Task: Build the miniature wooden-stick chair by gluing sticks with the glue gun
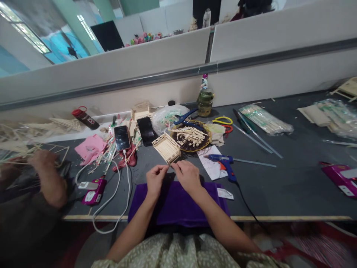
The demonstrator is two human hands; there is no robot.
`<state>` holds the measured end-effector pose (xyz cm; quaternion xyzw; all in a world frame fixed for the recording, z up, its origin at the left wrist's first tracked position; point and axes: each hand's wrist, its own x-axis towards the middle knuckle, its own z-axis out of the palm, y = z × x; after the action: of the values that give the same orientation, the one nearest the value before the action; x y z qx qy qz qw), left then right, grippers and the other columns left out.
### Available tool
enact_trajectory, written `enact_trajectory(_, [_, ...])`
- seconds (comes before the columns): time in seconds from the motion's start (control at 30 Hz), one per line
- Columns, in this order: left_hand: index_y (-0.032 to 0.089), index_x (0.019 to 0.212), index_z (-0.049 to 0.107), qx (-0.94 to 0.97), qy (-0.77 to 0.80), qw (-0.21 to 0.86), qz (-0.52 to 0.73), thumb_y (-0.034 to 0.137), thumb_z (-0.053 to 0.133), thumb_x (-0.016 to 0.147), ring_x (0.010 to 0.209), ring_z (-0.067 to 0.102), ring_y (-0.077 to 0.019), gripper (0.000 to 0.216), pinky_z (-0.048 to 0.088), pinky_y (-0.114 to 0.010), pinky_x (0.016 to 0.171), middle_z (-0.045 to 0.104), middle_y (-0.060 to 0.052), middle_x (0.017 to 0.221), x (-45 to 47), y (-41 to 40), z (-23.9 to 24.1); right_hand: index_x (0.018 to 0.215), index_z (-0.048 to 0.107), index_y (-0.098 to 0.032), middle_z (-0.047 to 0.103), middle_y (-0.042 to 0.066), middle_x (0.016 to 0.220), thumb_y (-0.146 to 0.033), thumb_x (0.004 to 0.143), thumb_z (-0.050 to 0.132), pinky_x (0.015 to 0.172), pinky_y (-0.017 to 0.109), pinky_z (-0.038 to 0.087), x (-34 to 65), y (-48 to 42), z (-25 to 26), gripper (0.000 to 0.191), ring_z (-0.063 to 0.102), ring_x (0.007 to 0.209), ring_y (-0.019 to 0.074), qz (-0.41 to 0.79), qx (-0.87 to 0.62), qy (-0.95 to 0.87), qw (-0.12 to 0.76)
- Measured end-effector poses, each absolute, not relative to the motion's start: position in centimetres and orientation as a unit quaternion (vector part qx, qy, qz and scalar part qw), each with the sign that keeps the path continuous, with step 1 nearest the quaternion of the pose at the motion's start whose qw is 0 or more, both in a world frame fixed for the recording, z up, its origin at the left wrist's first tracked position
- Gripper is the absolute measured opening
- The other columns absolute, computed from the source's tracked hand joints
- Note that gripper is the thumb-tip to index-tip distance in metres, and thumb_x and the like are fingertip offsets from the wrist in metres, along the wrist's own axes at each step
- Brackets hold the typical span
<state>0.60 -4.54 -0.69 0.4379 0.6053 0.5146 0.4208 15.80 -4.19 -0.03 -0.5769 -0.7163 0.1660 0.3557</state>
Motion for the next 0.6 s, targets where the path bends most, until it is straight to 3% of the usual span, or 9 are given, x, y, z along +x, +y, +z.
enact_trajectory(0.17, [0.02,0.075,0.074,0.549,0.604,0.313,0.486,0.037,0.069,0.082,0.069,0.061,-0.0168,0.019,0.044,-0.027,0.069,0.072,-0.003,0.073,-0.1,-4.6,-1.4,0.077,0.069,-0.023,0.067,0.001,0.072,-0.044,0.099,0.05,0.062,0.026,0.037,14.5,-3.7,-0.4,0.036,0.061,0.067,0.0164,0.248,-0.592,-0.678,0.359])
enact_trajectory(0.37, [0.023,0.081,0.075,0.672,0.582,0.195,0.413,0.038,0.062,0.091,0.065,0.059,-0.0162,0.022,0.04,-0.027,0.068,0.068,-0.004,0.071,-0.8,-5.0,-1.9,0.075,0.073,-0.022,0.069,0.001,0.068,-0.045,0.09,0.059,0.06,0.026,0.039,13.8,-3.1,-1.3,0.031,0.058,0.061,0.0161,0.374,-0.577,-0.599,0.412])
enact_trajectory(0.6, [0.021,0.077,0.072,0.725,0.567,0.143,0.365,0.038,0.057,0.095,0.066,0.058,-0.0165,0.029,0.037,-0.027,0.065,0.066,-0.005,0.07,-0.8,-5.2,-2.3,0.072,0.072,-0.018,0.068,0.002,0.062,-0.04,0.081,0.064,0.058,0.027,0.043,13.5,-2.7,-2.3,0.025,0.057,0.057,0.0159,0.43,-0.554,-0.543,0.461])
